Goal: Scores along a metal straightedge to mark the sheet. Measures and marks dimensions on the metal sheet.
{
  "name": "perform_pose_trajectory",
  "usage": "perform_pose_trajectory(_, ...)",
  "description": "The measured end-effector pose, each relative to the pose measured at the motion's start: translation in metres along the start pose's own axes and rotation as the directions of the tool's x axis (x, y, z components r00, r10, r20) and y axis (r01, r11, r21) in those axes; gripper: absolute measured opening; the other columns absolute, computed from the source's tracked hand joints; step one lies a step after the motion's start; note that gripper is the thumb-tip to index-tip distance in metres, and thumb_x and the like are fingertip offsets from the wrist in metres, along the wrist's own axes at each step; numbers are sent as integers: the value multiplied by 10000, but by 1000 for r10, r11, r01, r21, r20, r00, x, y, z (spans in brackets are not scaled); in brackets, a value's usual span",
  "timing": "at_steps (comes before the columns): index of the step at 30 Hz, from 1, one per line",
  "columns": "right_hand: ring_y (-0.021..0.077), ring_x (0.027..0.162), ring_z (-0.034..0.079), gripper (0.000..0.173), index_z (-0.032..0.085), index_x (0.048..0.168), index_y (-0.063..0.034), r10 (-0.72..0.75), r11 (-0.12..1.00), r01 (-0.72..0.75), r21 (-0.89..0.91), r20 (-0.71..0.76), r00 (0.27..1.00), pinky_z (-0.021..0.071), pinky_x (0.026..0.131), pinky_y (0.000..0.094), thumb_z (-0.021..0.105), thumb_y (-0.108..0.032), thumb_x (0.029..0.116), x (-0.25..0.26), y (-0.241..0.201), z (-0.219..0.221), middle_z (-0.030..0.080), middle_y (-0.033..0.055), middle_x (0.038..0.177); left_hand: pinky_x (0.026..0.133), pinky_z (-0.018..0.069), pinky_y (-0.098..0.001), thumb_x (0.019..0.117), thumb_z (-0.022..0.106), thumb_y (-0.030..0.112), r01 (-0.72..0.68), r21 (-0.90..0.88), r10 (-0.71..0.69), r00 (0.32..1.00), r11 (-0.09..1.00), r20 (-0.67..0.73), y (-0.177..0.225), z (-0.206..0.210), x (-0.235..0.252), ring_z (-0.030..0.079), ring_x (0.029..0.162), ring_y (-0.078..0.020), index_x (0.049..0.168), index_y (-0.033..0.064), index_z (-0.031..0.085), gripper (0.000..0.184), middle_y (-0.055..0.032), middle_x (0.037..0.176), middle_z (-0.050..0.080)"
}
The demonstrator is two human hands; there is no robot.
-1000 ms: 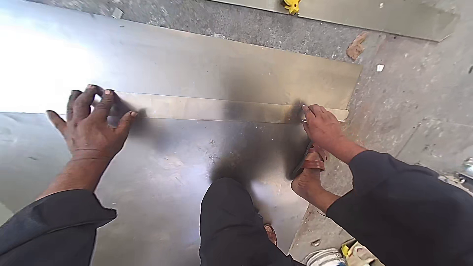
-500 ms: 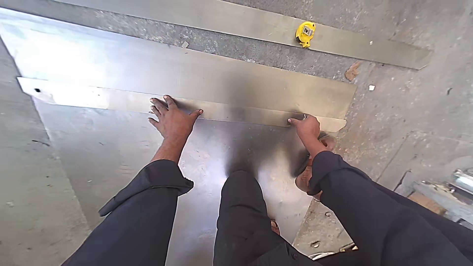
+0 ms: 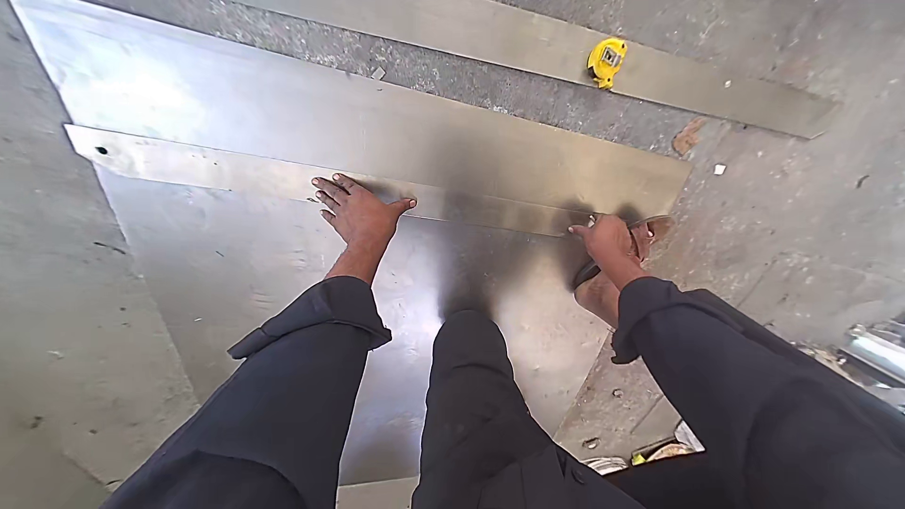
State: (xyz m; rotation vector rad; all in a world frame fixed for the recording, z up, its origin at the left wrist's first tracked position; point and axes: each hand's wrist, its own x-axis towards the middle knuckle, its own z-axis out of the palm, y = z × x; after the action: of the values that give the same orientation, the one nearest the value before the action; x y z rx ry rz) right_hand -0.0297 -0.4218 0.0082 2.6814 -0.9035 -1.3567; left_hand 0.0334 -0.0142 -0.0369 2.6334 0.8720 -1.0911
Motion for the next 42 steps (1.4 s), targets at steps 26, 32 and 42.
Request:
perform_pose_trajectory(26, 443, 1178, 637, 523, 617, 1358, 4, -633, 769, 571, -286, -223, 741, 525, 923, 591, 780, -227, 918, 28, 79, 27, 639, 231, 1339, 1131, 387, -632, 620, 862, 693, 41, -7, -40, 999, 999, 10, 6, -6, -7, 160, 1545, -501, 1602, -91, 78, 1482, -314, 1687, -19)
perform_pose_trajectory(32, 448, 1155, 644, 505, 627, 1351, 5, -640, 764, 577, -290, -227, 734, 529, 905, 591, 773, -212, 919, 28, 79, 29, 642, 239, 1329, 1130, 391, -632, 630, 861, 688, 40, -24, -39, 999, 999, 5, 5, -3, -5, 137, 1554, -491, 1609, -78, 85, 1465, -297, 1693, -39)
perform_pose_trajectory(42, 454, 1199, 627, 491, 617, 1353, 35, -601, 788, 538, -299, -190, 776, 524, 924, 604, 749, -193, 939, 19, 71, 28, 624, 257, 1344, 1144, 379, -617, 632, 859, 695, 30, -29, -29, 1000, 999, 8, 3, -3, -7, 118, 1561, -481, 1605, -86, 72, 1475, -310, 1688, -38)
